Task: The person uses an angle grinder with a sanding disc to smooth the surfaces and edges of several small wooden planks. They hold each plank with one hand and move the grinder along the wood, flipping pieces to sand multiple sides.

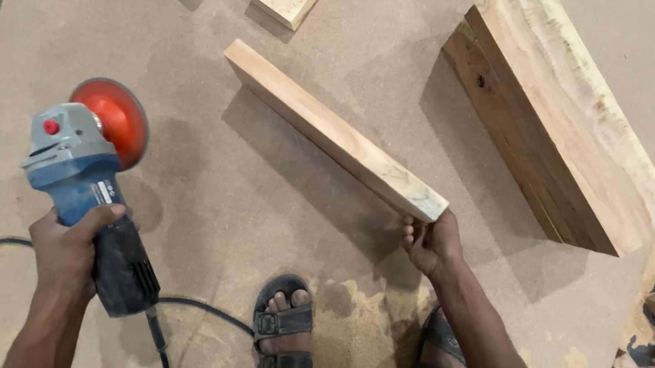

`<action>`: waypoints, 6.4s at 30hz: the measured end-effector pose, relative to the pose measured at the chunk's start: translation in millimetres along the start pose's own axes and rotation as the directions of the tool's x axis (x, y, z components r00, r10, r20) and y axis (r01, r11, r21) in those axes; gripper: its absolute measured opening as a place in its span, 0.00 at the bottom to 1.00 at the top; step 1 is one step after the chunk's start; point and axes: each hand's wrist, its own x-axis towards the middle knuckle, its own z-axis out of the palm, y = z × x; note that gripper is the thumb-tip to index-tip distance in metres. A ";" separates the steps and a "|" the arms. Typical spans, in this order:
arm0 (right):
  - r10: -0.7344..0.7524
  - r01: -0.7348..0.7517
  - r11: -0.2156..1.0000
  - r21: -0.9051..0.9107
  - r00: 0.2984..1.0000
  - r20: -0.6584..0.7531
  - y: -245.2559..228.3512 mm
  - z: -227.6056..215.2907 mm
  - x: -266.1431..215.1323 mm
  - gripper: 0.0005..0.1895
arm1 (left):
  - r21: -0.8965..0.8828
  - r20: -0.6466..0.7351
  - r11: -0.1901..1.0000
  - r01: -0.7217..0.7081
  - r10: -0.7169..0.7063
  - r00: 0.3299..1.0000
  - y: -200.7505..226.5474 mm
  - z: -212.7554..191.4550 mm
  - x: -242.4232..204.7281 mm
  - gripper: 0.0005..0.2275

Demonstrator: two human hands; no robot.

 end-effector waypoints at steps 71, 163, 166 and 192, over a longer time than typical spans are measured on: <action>-0.684 0.572 0.208 -0.793 0.665 0.300 52.1 -116.1 -112.9 0.11 | 0.669 0.395 0.709 -0.222 -0.086 0.915 43.9 152.3 -21.6 0.15; -0.268 0.266 0.963 0.045 0.962 0.057 -3.0 -125.3 -0.8 0.23 | 0.620 0.724 0.511 -0.596 -0.081 0.685 3.6 248.0 4.7 0.24; -0.263 0.260 0.963 0.066 0.964 0.044 -3.3 -119.4 -4.1 0.27 | 0.650 0.605 0.630 -0.425 -0.091 0.791 4.6 233.2 30.4 0.25; -0.506 0.794 0.545 -0.269 0.567 0.650 -107.0 75.6 -259.2 0.30 | 0.176 0.345 0.898 -0.403 0.327 0.880 203.3 32.2 -104.2 0.18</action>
